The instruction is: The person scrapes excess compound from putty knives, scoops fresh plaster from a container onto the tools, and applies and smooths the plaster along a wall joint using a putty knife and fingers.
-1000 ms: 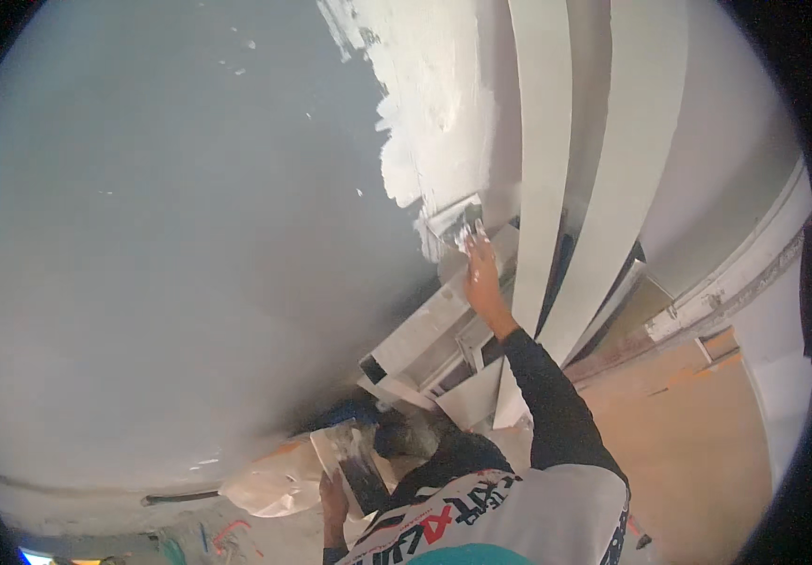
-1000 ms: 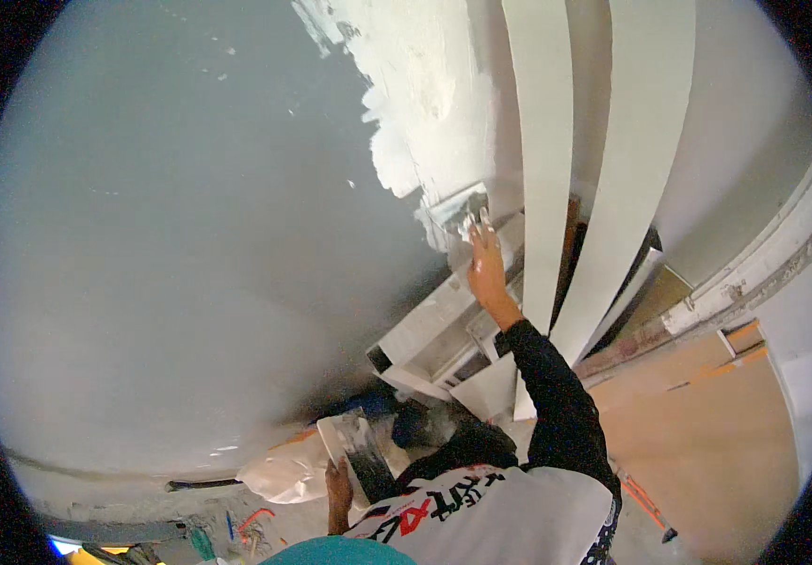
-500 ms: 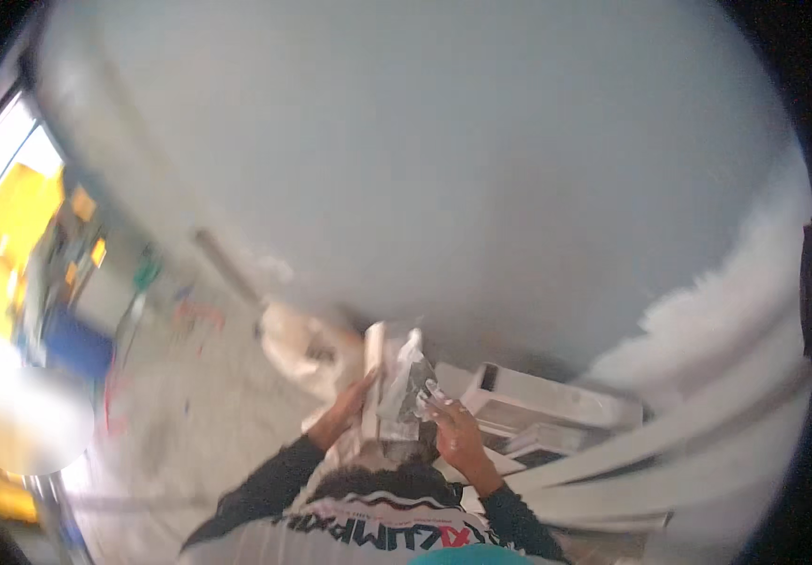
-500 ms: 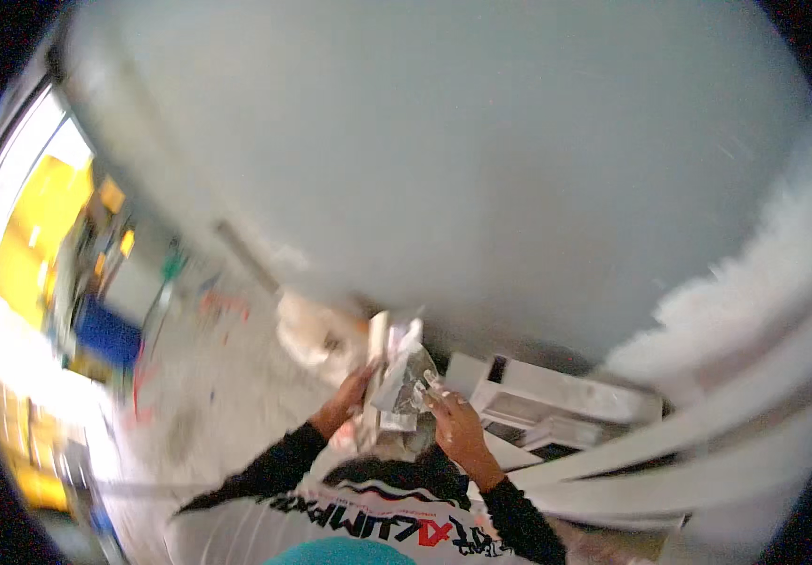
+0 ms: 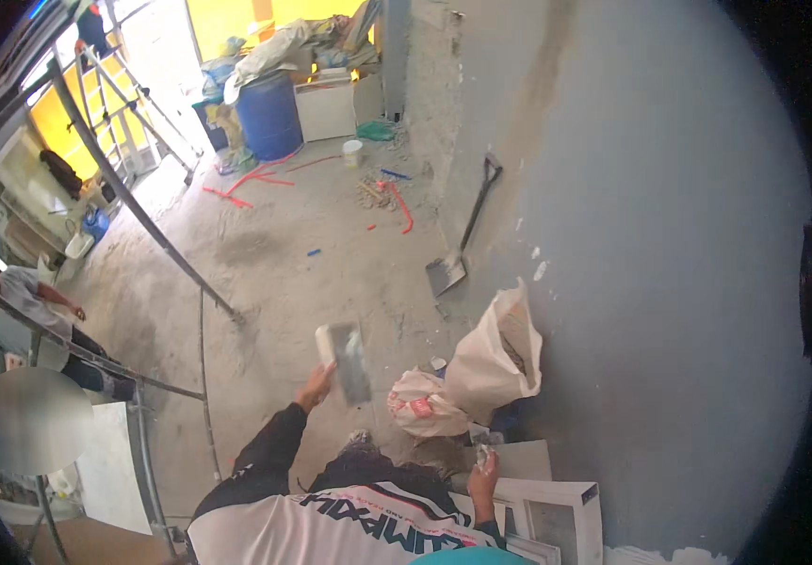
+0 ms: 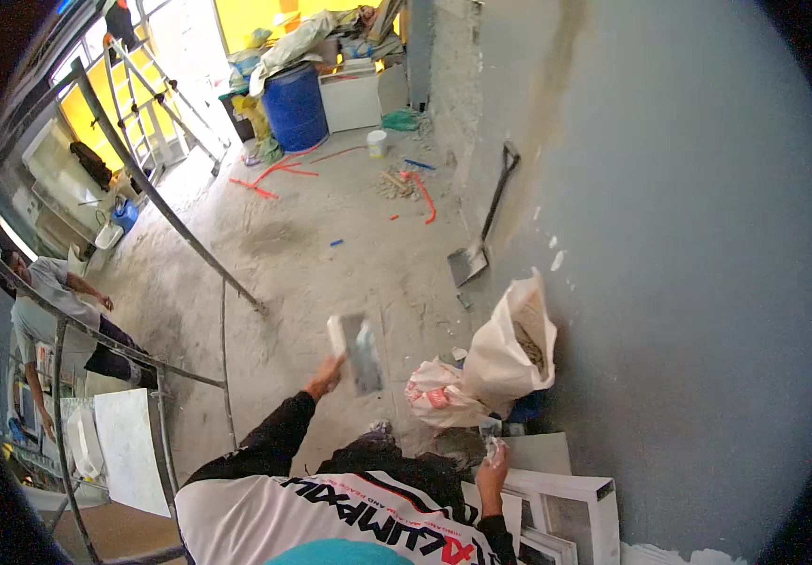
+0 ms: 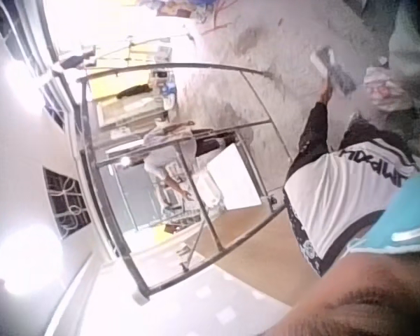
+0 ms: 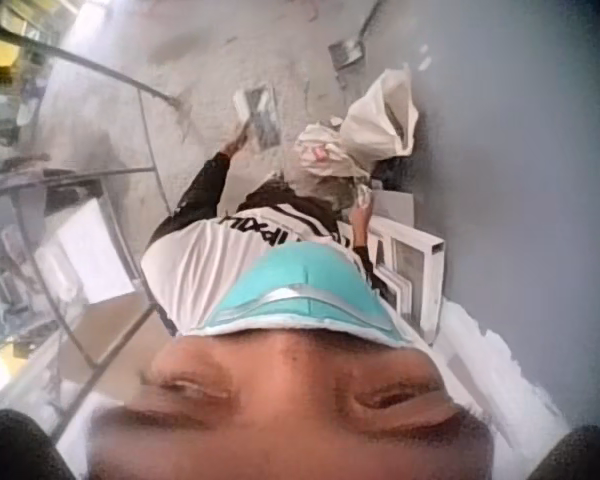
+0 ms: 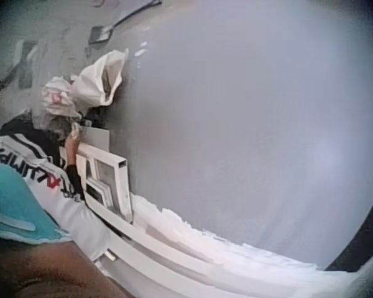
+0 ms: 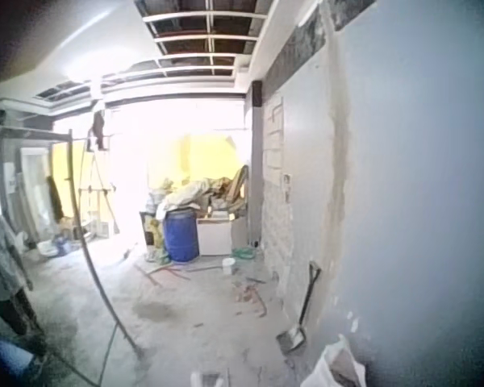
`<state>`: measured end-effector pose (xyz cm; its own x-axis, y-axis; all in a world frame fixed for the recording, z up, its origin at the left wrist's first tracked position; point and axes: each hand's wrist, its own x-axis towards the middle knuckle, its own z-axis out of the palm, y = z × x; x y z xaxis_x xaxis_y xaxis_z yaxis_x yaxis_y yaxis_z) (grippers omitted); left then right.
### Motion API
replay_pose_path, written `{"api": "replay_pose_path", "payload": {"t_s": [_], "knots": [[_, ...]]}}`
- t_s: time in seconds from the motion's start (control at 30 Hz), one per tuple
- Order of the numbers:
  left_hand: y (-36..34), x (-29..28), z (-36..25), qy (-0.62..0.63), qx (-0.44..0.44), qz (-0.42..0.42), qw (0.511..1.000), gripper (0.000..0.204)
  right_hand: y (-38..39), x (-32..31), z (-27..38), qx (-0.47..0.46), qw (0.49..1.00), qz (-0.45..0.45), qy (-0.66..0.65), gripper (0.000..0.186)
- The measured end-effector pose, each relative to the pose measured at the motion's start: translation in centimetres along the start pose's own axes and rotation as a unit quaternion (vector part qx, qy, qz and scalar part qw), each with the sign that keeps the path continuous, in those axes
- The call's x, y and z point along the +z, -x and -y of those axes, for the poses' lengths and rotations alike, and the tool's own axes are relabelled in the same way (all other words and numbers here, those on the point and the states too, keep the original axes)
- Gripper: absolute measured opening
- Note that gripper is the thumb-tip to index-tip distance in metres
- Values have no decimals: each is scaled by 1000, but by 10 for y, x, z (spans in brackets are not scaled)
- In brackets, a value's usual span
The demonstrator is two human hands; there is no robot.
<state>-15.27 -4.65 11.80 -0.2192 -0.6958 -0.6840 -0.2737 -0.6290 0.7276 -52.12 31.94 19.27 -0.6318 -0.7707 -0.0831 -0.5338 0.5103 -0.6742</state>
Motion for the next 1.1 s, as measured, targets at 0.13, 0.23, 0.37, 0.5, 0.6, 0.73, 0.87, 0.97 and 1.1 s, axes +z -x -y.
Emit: {"api": "replay_pose_path", "payload": {"t_s": [0.13, 0.23, 0.37, 0.5, 0.6, 0.73, 0.87, 0.97, 1.1], "knots": [[16, -160, 266, -332, 111, -124, 929, 44, -19, 90, -10, 25, 996, 82, 18, 53], [80, -173, 343, -264, -102, -144, 948, 41, 15, 117, -46, 117, 990, 63, -45, 56], [138, -181, 383, -77, -221, -192, 953, 44, 54, 142, -91, 231, 953, 130, 148, 34], [163, -188, 405, -257, -35, -216, 941, 51, 35, 159, -67, 162, 907, 306, 239, 36], [150, -189, 395, -213, -79, -183, 957, 59, 2, 173, -43, 96, 874, 385, 281, 39], [133, -195, 357, -79, -66, -214, 971, 62, -68, 207, -12, -15, 827, 453, 333, 44], [121, -198, 332, -56, -26, -243, 968, 59, -162, 275, 6, -101, 860, 375, 330, 50], [111, -198, 307, -51, -75, -249, 964, 55, -214, 309, 57, -37, 934, 294, 199, 55], [135, -175, 307, 0, -75, -290, 954, 55, -262, 328, 146, 57, 914, 387, 112, 69]]}}
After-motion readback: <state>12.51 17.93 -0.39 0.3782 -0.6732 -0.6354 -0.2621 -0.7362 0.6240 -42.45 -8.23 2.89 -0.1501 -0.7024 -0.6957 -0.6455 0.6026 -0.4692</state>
